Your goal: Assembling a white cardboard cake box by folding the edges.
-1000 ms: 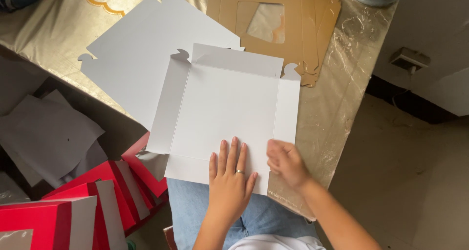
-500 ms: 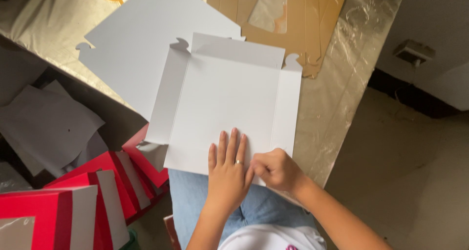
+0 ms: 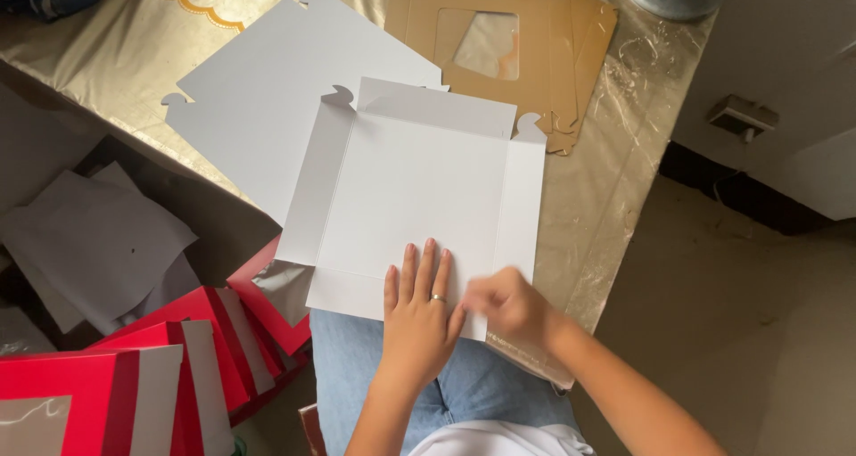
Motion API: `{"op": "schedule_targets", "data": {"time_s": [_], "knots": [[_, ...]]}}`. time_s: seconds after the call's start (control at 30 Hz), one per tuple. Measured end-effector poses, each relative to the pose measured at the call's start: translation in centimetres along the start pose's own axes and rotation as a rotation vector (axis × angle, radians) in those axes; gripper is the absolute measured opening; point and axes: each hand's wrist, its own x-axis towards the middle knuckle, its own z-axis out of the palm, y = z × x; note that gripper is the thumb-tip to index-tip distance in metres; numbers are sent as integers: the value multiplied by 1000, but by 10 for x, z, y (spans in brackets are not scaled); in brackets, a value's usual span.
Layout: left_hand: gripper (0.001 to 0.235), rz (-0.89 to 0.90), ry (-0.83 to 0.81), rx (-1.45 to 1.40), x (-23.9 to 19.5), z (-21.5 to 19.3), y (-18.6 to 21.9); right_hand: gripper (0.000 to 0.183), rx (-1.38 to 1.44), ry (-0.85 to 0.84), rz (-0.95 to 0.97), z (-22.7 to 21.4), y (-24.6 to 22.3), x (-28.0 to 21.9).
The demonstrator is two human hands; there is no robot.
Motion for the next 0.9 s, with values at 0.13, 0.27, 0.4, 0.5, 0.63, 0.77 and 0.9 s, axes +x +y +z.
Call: {"op": "schedule_targets", "data": {"time_s": [0.13, 0.27, 0.4, 0.5, 0.63, 0.77, 0.9], "knots": [[73, -4, -29, -2, -4, -3, 1, 44, -272, -137, -54, -14, 27, -8], [72, 2, -5, 1, -1, 1, 0, 41, 764, 295, 406, -42, 13, 16], [72, -11, -12, -6, -3, 4, 1, 46, 862, 176, 402, -38, 12, 12], [73, -13, -11, -2, -2, 2, 1, 46, 732, 132, 436, -35, 10, 12], [74, -13, -20, -3, -2, 1, 1, 40, 455, -28, 354, -30, 38, -1], [75, -17, -40, -5, -1, -2, 2, 37, -301, -205, 59, -1, -9, 6], [75, -16, -66, 5, -1, -3, 2, 39, -353, -204, 92, 2, -8, 7]]}}
